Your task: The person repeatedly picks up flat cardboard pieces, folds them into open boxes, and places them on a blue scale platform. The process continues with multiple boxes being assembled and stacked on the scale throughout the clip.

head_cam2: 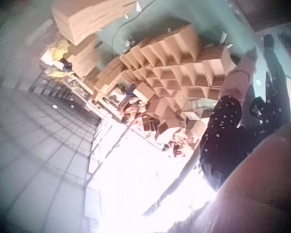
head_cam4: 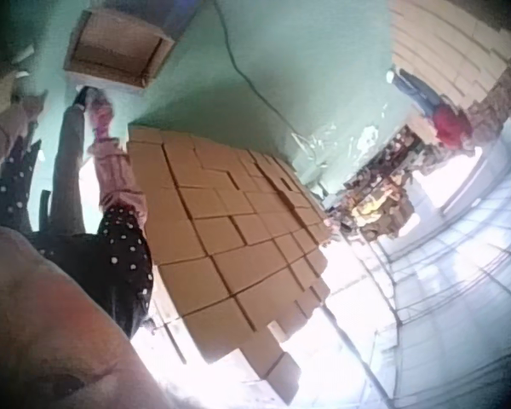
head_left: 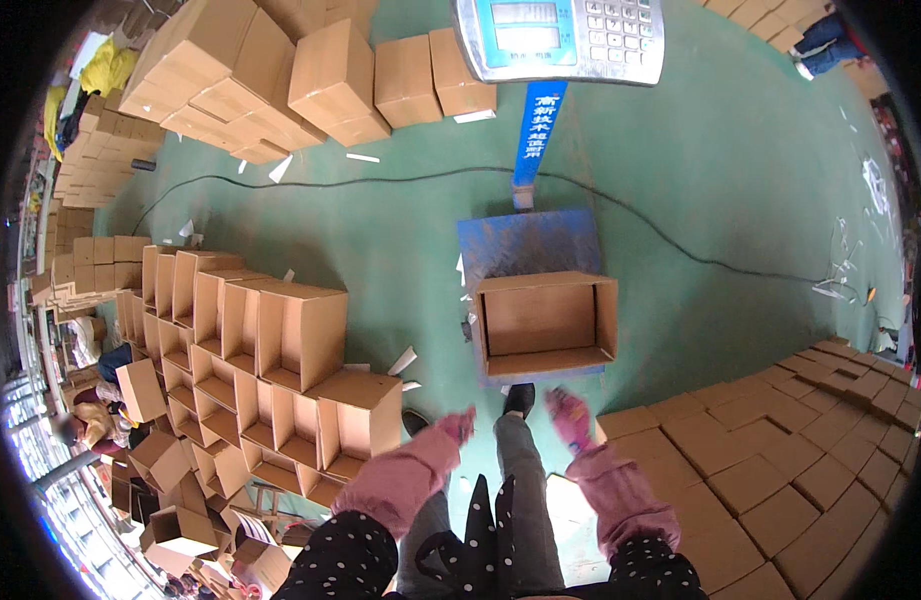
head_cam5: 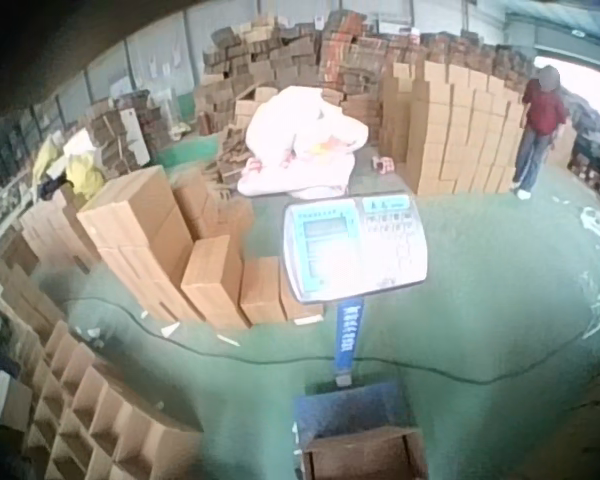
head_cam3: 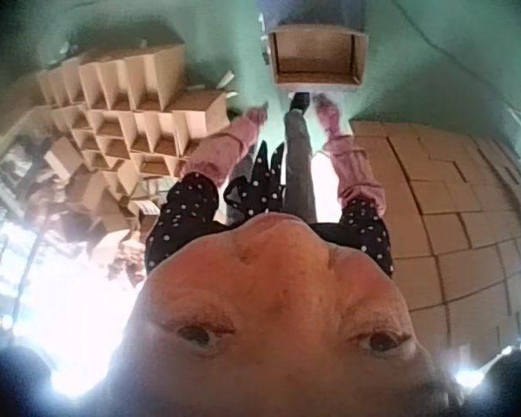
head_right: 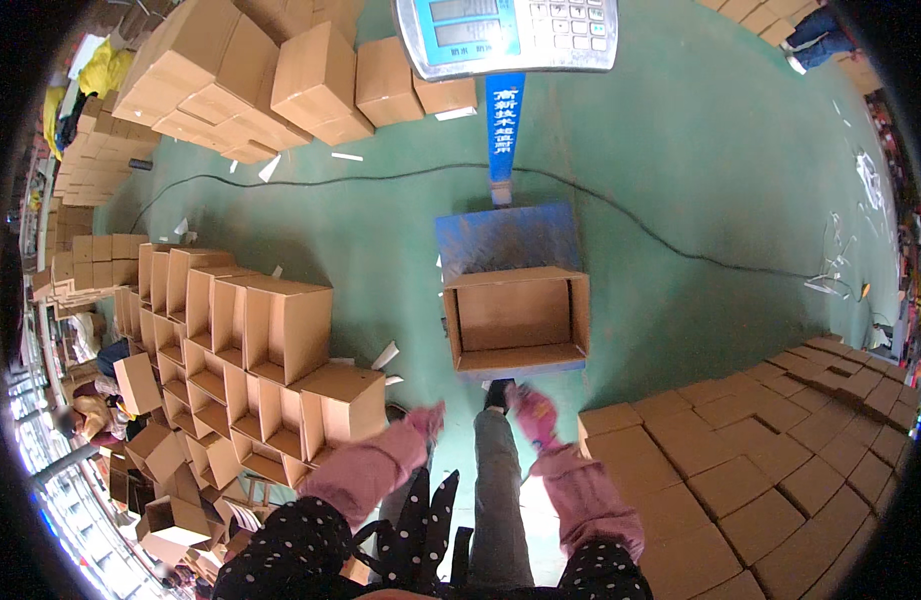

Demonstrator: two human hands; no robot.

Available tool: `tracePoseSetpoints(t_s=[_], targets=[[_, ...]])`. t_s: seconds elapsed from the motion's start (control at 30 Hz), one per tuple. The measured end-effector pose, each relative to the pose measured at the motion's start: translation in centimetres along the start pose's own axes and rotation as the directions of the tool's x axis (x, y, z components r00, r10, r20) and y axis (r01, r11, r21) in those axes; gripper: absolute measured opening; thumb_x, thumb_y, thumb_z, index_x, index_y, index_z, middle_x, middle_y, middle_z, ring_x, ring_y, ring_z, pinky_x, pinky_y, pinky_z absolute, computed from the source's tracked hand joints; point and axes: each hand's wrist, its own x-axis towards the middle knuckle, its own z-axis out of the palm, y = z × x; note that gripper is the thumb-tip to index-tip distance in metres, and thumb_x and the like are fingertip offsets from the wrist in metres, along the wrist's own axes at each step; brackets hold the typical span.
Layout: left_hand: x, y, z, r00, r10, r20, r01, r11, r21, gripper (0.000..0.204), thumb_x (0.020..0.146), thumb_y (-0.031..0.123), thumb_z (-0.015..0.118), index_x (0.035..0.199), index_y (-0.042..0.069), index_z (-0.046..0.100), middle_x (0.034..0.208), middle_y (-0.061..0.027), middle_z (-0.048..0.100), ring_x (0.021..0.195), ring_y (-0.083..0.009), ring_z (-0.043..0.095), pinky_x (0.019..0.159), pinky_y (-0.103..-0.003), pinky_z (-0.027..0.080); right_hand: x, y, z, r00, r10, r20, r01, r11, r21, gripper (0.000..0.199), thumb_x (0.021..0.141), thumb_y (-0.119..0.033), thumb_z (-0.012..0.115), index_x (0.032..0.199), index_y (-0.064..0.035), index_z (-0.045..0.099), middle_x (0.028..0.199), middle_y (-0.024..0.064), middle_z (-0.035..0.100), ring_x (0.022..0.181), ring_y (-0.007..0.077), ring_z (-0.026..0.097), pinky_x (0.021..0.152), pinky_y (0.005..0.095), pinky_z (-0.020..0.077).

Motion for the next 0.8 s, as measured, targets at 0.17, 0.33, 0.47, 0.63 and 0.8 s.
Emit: tracePoseSetpoints(t_s=[0.17, 0.33, 0.47, 0.63, 0.8], targets=[[-9.8, -2.3, 1.1, 0.622, -0.514, 0.591, 0.778, 0.489, -0.394, 0.044, 0.075, 0.051, 0.046, 0.064, 0.009, 0.056, 0.055, -0.0037, 0.052, 0.048, -0.0162, 0.049, 0.045, -0.030, 0.040, -8.6, -6.8, 6.3, 0.740, -0.164, 0.652, -0.583, -0.640, 0.500, 0.021, 0.081, -0.019, 0.039, 0.080, -0.0022, 0.051, 0.081, 0.0126, 0.050, 0.073, 0.0241, 0.048, 0.060, 0.0317, 0.0387], [-12.5, -1.1, 0.1, 0.661, -0.521, 0.540, 0.750, 0.450, -0.484, 0.040, 0.075, 0.046, 0.047, 0.064, 0.008, 0.055, 0.055, -0.0046, 0.052, 0.048, -0.0168, 0.049, 0.045, -0.030, 0.040, -11.3, -8.1, 8.8, 0.782, 0.050, 0.621, -0.622, 0.030, 0.782, 0.019, 0.079, -0.014, 0.038, 0.080, 0.0015, 0.049, 0.088, 0.0137, 0.047, 0.076, 0.0215, 0.044, 0.063, 0.0283, 0.0368], [-11.9, -0.6, -0.8, 0.683, -0.521, 0.511, 0.729, 0.448, -0.518, 0.036, 0.074, 0.042, 0.048, 0.064, 0.007, 0.054, 0.056, -0.0053, 0.052, 0.048, -0.0172, 0.049, 0.045, -0.030, 0.040, -10.9, -7.3, 10.4, 0.790, -0.404, 0.460, -0.317, -0.913, -0.257, 0.017, 0.079, -0.011, 0.038, 0.082, 0.0018, 0.048, 0.086, 0.0136, 0.042, 0.073, 0.0216, 0.040, 0.063, 0.0272, 0.0362], [-12.0, 0.2, -1.2, 0.713, -0.496, 0.496, 0.699, 0.441, -0.563, 0.032, 0.074, 0.037, 0.049, 0.063, 0.006, 0.052, 0.056, -0.0062, 0.052, 0.048, -0.0178, 0.049, 0.045, -0.030, 0.041, -12.2, -5.9, 10.3, 0.757, -0.304, 0.578, -0.283, -0.950, -0.130, 0.011, 0.079, -0.009, 0.041, 0.079, 0.0010, 0.046, 0.088, 0.0115, 0.042, 0.074, 0.0211, 0.041, 0.063, 0.0275, 0.0367], [-10.2, 1.8, -1.6, 0.749, -0.469, 0.467, 0.657, 0.440, -0.612, 0.028, 0.074, 0.032, 0.050, 0.063, 0.005, 0.051, 0.057, -0.0071, 0.052, 0.048, -0.0184, 0.049, 0.045, -0.030, 0.041, -10.1, -2.9, 7.2, 0.592, -0.222, 0.775, -0.360, -0.933, 0.008, 0.015, 0.080, -0.020, 0.045, 0.071, -0.0077, 0.047, 0.064, 0.0031, 0.043, 0.054, 0.0149, 0.044, 0.046, 0.0269, 0.0349]])
